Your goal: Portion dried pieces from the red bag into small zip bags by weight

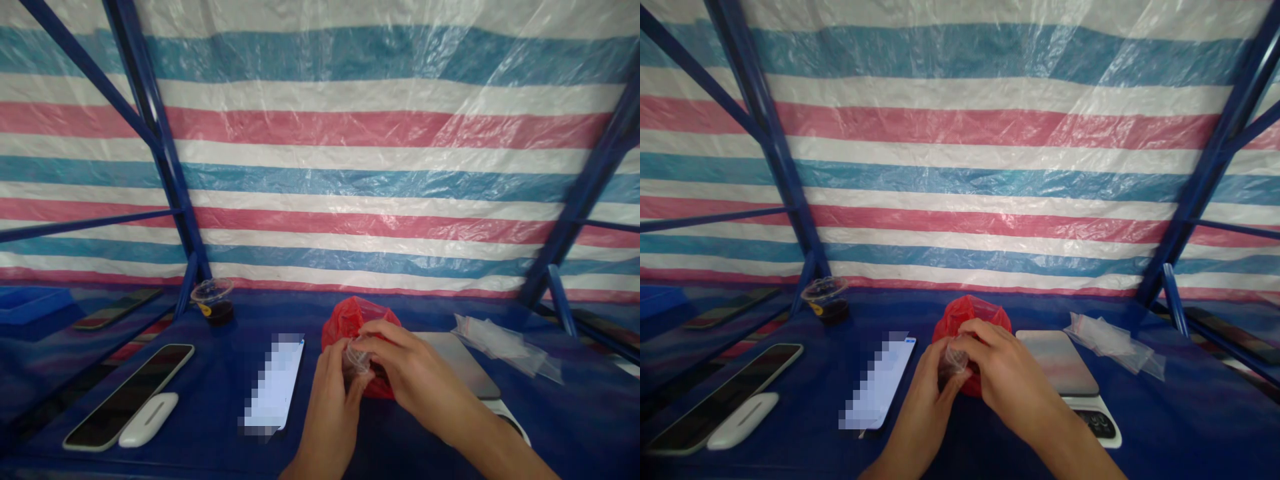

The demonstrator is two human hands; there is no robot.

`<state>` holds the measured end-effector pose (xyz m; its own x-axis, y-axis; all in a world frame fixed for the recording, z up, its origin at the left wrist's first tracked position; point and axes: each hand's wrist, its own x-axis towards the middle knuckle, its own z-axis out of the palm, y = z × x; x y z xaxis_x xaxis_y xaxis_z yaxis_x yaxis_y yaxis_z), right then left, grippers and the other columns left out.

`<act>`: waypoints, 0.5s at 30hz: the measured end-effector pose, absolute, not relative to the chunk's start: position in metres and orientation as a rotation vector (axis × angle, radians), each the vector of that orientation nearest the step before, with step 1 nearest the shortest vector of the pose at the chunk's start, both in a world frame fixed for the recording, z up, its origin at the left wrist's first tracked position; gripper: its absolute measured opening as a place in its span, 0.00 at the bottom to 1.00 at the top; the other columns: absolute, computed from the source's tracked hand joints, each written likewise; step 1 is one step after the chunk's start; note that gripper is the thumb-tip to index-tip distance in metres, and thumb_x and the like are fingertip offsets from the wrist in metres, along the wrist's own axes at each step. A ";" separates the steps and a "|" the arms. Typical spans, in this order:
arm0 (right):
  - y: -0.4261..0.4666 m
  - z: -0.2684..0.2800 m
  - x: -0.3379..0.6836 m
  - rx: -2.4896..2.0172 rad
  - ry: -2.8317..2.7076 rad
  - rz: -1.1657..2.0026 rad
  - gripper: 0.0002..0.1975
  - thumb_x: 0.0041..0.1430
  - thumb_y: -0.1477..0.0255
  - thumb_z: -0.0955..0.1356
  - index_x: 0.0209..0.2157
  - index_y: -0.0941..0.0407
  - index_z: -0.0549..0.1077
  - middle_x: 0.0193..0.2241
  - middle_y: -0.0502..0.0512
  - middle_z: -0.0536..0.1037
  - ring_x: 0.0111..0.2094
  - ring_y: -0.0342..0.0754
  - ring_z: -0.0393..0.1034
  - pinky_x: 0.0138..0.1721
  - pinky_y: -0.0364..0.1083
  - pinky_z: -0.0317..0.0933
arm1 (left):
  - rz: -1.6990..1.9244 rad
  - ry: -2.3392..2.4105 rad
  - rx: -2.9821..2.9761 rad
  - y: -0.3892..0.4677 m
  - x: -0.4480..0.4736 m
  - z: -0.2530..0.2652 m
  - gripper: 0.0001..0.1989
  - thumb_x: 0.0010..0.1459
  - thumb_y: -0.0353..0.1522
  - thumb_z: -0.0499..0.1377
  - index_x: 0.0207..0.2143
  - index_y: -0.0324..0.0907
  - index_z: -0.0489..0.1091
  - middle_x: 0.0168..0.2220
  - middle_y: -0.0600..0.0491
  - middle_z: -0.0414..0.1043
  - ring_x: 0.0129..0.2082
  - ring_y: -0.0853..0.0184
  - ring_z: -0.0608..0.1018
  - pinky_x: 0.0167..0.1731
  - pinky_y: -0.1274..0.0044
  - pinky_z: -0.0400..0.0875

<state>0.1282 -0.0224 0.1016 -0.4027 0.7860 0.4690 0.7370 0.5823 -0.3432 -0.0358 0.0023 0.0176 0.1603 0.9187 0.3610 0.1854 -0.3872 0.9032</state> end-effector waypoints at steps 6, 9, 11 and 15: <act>-0.007 0.094 0.133 -1.246 -2.072 0.104 0.23 0.67 0.84 0.61 0.53 0.51 0.79 0.54 0.58 0.78 0.54 0.51 0.75 0.57 0.49 0.69 | 1.312 1.107 1.656 0.001 -0.042 0.022 0.18 0.66 0.38 0.58 0.57 0.44 0.68 0.54 0.43 0.73 0.55 0.52 0.75 0.58 0.58 0.68; 0.002 0.086 0.134 -1.560 -2.188 0.034 0.23 0.61 0.86 0.64 0.49 0.52 0.81 0.50 0.58 0.81 0.51 0.54 0.75 0.55 0.53 0.66 | 1.330 1.241 1.625 0.001 -0.044 0.024 0.16 0.66 0.41 0.57 0.52 0.43 0.71 0.49 0.43 0.74 0.51 0.52 0.77 0.53 0.59 0.72; 0.008 0.080 0.131 -1.737 -2.282 -0.031 0.22 0.56 0.87 0.66 0.47 0.54 0.82 0.48 0.59 0.82 0.52 0.58 0.74 0.56 0.55 0.62 | 1.310 1.265 1.609 0.003 -0.044 0.023 0.16 0.65 0.43 0.58 0.47 0.42 0.74 0.46 0.42 0.75 0.48 0.52 0.78 0.51 0.60 0.73; 0.021 0.075 0.123 -1.896 -2.268 -0.222 0.19 0.55 0.86 0.67 0.47 0.59 0.80 0.49 0.64 0.82 0.56 0.62 0.70 0.56 0.56 0.57 | 1.280 1.276 1.617 0.014 -0.040 0.015 0.19 0.63 0.47 0.57 0.41 0.41 0.75 0.43 0.41 0.76 0.44 0.51 0.78 0.51 0.58 0.73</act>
<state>0.1228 0.0213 0.0748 -0.1723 0.9578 0.2301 0.9842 0.1768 0.0011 -0.0398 0.0135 0.0150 0.0260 0.9621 0.2714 0.2683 -0.2683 0.9252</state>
